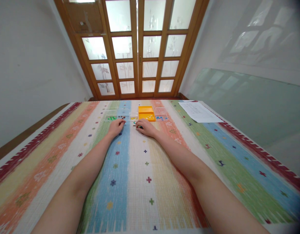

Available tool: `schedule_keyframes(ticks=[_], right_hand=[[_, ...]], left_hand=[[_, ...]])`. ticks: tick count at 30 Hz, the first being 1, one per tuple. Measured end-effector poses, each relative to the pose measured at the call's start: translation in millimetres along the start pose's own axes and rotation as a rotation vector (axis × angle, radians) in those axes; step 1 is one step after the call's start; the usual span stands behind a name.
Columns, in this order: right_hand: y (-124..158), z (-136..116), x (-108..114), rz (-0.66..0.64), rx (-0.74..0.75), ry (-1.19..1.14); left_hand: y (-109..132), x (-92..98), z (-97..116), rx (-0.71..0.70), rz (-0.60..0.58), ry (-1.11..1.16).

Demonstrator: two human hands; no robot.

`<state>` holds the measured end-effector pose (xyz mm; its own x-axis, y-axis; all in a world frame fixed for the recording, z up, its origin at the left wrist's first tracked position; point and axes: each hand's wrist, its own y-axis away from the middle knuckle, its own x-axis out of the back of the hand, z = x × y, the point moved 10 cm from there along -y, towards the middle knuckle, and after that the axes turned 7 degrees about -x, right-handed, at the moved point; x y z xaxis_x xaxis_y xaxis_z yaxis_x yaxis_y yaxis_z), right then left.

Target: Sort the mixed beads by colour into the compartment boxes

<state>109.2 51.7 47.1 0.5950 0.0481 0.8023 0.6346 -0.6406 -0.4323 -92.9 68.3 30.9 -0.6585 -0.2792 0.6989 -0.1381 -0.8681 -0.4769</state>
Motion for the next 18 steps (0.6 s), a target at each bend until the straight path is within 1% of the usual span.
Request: schedule_keyframes(ticks=[7, 13, 18], right_hand=[[1.9, 44.1, 28.7, 0.228, -0.287, -0.035], [10.1, 72.1, 49.0, 0.381, -0.427, -0.030], [14.4, 92.1, 52.0, 0.425, -0.479, -0.028]], left_hand=[[0.0, -5.6, 5.4, -0.049, -0.054, -0.017], [1.3, -8.2, 11.9, -0.073, -0.070, 0.014], [2.3, -13.8, 17.9, -0.104, -0.112, -0.001]])
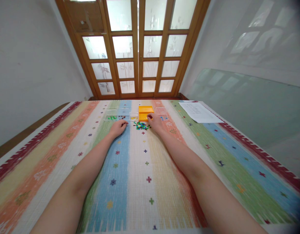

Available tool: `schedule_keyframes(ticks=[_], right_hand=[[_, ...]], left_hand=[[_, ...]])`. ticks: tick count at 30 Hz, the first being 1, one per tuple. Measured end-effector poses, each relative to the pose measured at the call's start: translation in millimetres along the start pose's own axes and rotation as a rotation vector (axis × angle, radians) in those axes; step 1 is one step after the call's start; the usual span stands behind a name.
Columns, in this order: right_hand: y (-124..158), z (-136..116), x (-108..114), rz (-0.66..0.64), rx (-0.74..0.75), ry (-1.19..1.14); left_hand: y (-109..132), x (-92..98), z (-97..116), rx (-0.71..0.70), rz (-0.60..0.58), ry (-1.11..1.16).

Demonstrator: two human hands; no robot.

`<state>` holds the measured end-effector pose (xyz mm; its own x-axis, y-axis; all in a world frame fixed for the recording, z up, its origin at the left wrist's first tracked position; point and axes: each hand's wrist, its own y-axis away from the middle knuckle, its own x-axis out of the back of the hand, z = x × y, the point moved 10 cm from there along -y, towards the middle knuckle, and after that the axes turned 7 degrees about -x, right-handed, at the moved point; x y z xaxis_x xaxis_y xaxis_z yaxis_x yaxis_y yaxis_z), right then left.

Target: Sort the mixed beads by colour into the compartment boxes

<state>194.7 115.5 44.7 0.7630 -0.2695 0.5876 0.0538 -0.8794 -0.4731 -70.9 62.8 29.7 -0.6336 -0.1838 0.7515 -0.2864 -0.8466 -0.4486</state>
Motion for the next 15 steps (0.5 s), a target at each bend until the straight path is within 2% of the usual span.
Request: schedule_keyframes(ticks=[15], right_hand=[[-7.2, 18.3, -2.0, 0.065, 0.019, 0.010]], left_hand=[[-0.3, -11.8, 13.0, -0.060, -0.107, -0.103]])
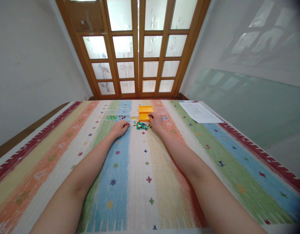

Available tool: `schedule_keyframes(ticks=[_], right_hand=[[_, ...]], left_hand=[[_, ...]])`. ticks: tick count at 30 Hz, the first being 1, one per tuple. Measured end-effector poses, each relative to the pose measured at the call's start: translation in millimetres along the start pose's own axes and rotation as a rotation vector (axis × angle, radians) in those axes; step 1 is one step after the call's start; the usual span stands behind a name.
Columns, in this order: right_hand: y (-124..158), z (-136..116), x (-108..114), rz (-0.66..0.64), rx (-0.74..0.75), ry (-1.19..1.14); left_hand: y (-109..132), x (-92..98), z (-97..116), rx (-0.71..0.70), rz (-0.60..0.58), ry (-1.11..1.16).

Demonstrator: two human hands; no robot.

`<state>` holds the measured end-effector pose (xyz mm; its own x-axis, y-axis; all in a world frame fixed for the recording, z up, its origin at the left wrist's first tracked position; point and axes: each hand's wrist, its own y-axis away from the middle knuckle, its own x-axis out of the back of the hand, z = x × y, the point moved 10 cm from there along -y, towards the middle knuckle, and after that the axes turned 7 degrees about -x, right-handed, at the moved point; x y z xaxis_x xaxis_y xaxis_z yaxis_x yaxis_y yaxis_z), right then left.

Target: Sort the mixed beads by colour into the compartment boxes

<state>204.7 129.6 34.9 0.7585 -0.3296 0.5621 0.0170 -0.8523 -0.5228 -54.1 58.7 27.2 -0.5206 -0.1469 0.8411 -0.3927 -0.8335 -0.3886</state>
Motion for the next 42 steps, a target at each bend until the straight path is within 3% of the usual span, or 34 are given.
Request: schedule_keyframes(ticks=[10, 24, 31, 42], right_hand=[[-0.8, 6.2, 2.0, 0.018, -0.046, 0.002], [5.8, -12.2, 0.6, 0.011, 0.061, 0.034], [9.0, -22.0, 1.5, -0.015, 0.072, 0.042], [11.8, -25.5, -1.3, -0.039, 0.089, 0.042]], left_hand=[[-1.9, -4.5, 19.7, -0.110, -0.024, -0.043], [-2.3, -7.0, 43.8, -0.218, -0.045, -0.095], [0.3, -17.0, 62.2, -0.313, -0.108, -0.105], [1.1, -18.0, 71.5, -0.369, -0.118, -0.073]])
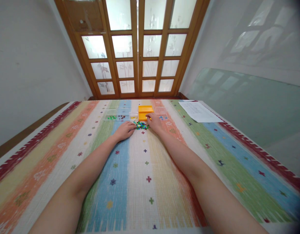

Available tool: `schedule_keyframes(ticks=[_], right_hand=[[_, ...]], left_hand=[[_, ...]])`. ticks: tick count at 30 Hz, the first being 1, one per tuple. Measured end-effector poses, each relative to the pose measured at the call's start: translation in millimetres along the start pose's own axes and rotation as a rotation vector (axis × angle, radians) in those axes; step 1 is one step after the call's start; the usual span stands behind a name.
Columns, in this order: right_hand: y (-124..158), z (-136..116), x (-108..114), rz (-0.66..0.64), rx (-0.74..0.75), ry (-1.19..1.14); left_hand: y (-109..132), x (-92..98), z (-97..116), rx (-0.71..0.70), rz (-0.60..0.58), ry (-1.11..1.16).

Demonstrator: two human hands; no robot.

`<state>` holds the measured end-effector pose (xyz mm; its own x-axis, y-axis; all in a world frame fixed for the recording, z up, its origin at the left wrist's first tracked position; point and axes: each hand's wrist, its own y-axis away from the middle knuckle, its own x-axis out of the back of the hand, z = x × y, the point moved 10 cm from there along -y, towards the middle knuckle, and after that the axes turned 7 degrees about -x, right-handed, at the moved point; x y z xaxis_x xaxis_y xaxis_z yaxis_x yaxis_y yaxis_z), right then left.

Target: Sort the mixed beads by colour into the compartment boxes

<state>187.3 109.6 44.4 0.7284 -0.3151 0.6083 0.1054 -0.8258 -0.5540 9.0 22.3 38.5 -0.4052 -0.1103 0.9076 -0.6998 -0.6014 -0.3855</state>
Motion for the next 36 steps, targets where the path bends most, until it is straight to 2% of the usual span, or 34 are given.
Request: schedule_keyframes(ticks=[7, 15, 36], right_hand=[[1.1, -5.6, 0.3, -0.031, -0.016, 0.020], [2.2, -8.3, -1.2, -0.052, -0.018, 0.034], [3.3, -10.3, -8.1, -0.096, 0.005, 0.060]], left_hand=[[-4.2, 3.4, 8.5, -0.013, -0.020, 0.031], [-3.1, 3.9, 3.8, 0.041, -0.032, 0.002], [-1.1, 5.0, 0.8, 0.070, -0.025, -0.027]])
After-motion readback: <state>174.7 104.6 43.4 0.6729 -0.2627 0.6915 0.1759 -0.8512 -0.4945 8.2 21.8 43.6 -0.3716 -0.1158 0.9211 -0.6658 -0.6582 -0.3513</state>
